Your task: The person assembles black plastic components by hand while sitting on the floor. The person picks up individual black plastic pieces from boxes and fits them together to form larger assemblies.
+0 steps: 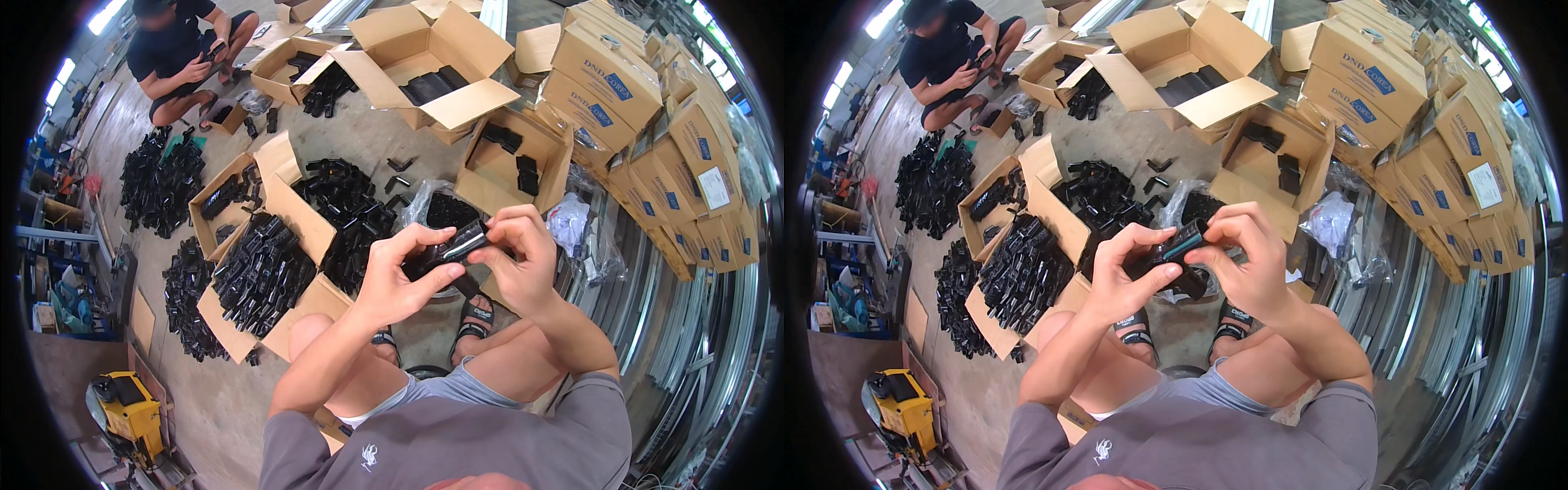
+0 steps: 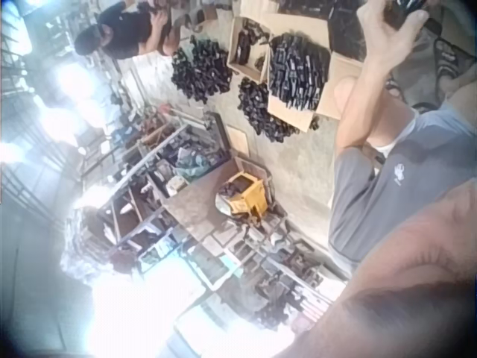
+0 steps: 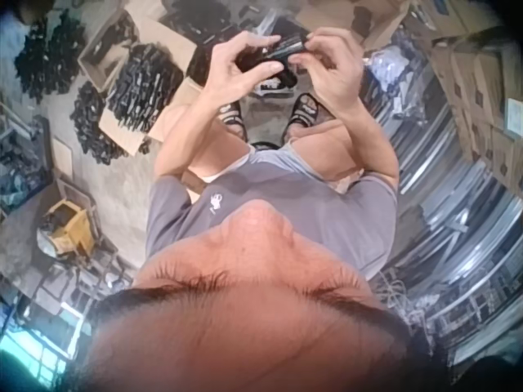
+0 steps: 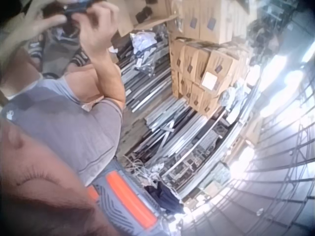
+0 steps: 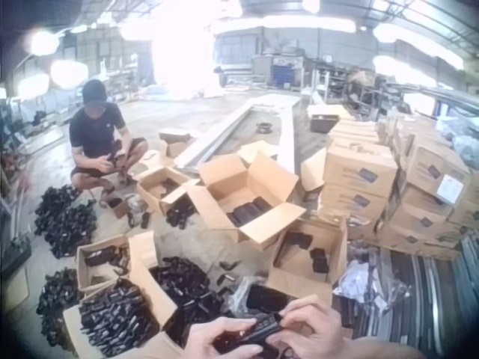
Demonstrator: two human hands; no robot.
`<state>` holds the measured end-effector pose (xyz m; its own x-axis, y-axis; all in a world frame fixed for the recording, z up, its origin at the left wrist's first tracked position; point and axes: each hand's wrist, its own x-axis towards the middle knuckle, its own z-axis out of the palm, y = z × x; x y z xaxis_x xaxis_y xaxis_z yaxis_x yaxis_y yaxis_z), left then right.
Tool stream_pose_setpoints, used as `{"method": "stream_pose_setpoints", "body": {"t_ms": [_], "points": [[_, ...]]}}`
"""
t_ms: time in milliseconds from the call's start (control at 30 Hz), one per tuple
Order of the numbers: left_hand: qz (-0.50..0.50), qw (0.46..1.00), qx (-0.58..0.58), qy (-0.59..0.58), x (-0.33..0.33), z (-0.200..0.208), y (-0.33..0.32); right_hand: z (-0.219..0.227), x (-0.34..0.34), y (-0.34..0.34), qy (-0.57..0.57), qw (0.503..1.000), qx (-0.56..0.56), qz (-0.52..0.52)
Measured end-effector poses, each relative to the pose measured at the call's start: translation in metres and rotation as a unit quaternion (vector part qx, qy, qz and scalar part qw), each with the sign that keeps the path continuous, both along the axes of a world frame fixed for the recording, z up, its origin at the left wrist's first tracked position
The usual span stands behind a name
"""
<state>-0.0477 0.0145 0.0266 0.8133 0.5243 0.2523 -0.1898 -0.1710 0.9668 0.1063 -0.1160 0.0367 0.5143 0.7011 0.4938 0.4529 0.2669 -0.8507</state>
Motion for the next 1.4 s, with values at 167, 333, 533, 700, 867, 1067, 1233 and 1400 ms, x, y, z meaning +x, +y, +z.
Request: {"method": "stream_pose_setpoints", "body": {"t_ms": [167, 333, 533, 700, 867, 1067, 1233, 1400], "points": [[-0.029, 0.957, -0.288, 0.011, 0.009, -0.013, -0.004, -0.006, 0.004, 0.011, 0.095, 0.994, -0.048, 0.025], [-0.04, 0.9, -0.431, 0.036, 0.009, -0.001, -0.002, -0.042, 0.032, 0.036, 0.159, 0.976, -0.076, -0.124], [-0.013, 0.892, -0.452, 0.005, 0.011, -0.009, 0.008, -0.209, 0.041, 0.054, -0.217, 0.806, -0.535, 0.132], [0.083, 0.897, -0.434, 0.007, -0.022, -0.012, 0.022, -0.32, -0.067, 0.085, -0.245, 0.731, -0.619, 0.151], [0.033, 0.923, -0.376, -0.072, 0.016, -0.015, 0.012, -0.439, -0.044, 0.052, -0.081, 0.757, -0.648, 0.0], [0.029, 0.922, -0.381, -0.058, 0.004, -0.018, 0.018, -0.45, -0.046, 0.064, -0.103, 0.752, -0.646, 0.082], [0.029, 0.933, -0.345, -0.098, 0.013, -0.027, 0.016, -0.465, -0.042, 0.067, -0.115, 0.757, -0.632, 0.116], [0.03, 0.929, -0.36, -0.086, 0.012, -0.019, 0.013, -0.49, -0.037, 0.063, -0.121, 0.768, -0.613, 0.144]]}}
